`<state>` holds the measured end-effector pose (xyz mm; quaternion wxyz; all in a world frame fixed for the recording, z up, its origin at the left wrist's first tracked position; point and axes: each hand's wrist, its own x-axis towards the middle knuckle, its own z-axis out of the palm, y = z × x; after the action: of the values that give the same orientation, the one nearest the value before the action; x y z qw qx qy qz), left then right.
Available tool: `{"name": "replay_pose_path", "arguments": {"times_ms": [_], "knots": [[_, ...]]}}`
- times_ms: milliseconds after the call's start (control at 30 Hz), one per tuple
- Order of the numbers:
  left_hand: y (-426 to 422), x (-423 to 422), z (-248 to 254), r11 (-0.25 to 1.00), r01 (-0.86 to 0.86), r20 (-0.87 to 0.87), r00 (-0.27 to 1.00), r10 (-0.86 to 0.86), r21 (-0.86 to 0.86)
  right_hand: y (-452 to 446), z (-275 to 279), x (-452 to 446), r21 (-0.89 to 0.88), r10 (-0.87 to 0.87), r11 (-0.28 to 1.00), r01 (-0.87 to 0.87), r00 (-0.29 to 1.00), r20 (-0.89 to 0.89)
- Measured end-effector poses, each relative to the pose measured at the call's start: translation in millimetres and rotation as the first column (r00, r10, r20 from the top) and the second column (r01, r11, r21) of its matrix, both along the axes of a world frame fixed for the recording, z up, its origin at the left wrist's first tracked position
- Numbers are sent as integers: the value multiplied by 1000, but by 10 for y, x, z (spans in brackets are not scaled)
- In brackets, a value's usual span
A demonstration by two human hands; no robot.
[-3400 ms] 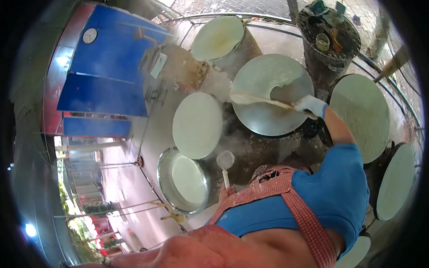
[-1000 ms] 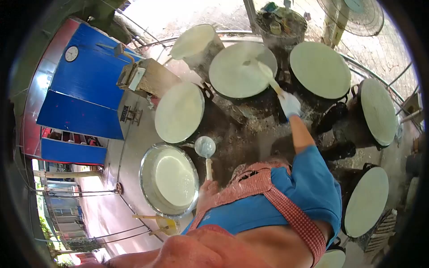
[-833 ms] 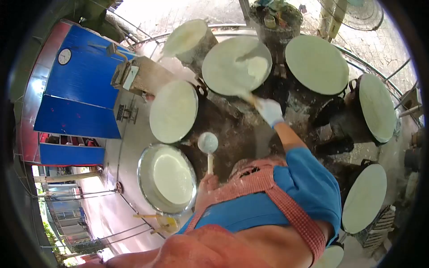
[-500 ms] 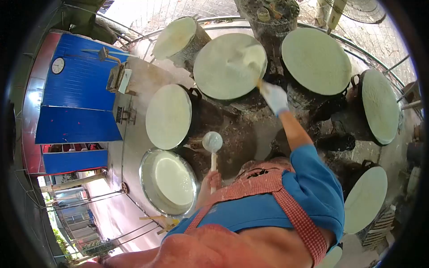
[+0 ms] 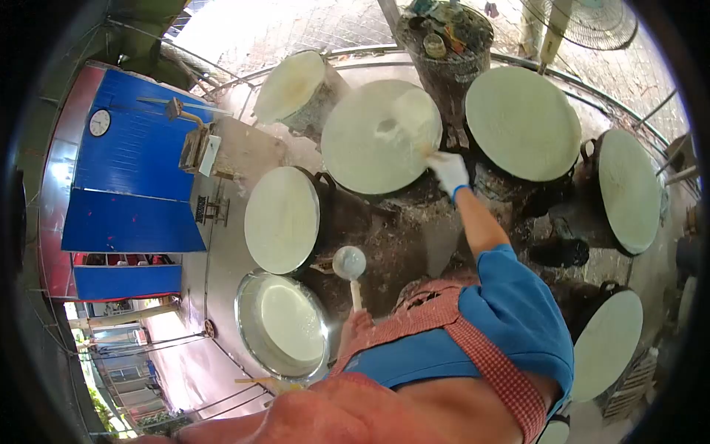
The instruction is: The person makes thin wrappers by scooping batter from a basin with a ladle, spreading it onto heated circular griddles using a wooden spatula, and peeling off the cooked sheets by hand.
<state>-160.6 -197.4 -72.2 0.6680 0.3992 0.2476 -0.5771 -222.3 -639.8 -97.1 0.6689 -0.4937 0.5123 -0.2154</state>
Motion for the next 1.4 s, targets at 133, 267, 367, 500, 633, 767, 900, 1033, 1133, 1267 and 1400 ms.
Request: {"name": "replay_pose_path", "arguments": {"times_ms": [133,267,367,500,633,767,900,1033,1133,1267,1400], "knots": [[62,46,230,979,69,341,931,-132,190,257,21,-112,-556,226,780,-286,958,-175],[165,422,287,989,-145,-219,967,132,-41,235,42,-396,63,-140,989,133,982,127],[88,535,208,958,-265,-440,877,192,-110,725,-449,-228,111,-95,991,74,976,198],[74,659,179,980,-198,-362,915,179,-17,403,-229,-519,-374,90,921,-109,994,-68],[77,878,-157,778,-101,-465,846,-260,-620,-381,-56,-181,-701,-132,630,-335,843,-521],[-158,1078,-85,985,-91,-249,967,52,-147,-184,169,-284,-616,-69,203,-761,617,-784],[-792,1320,35,947,-13,-110,994,-23,-320,-277,-74,-621,-719,-249,402,-567,688,-682],[-1605,1393,205,966,142,336,940,-64,-214,146,-76,-702,-730,-168,243,-639,713,-680],[-2103,1264,377,982,118,465,885,-37,-147,175,-46,-930,-765,-320,368,-529,700,-638],[-2744,1015,249,992,106,574,817,-48,-68,694,-393,-859,-717,-308,283,-637,648,-697],[-2878,978,-55,972,103,281,959,-41,-210,1185,-244,-610,-827,-251,329,-455,803,-541]]}}
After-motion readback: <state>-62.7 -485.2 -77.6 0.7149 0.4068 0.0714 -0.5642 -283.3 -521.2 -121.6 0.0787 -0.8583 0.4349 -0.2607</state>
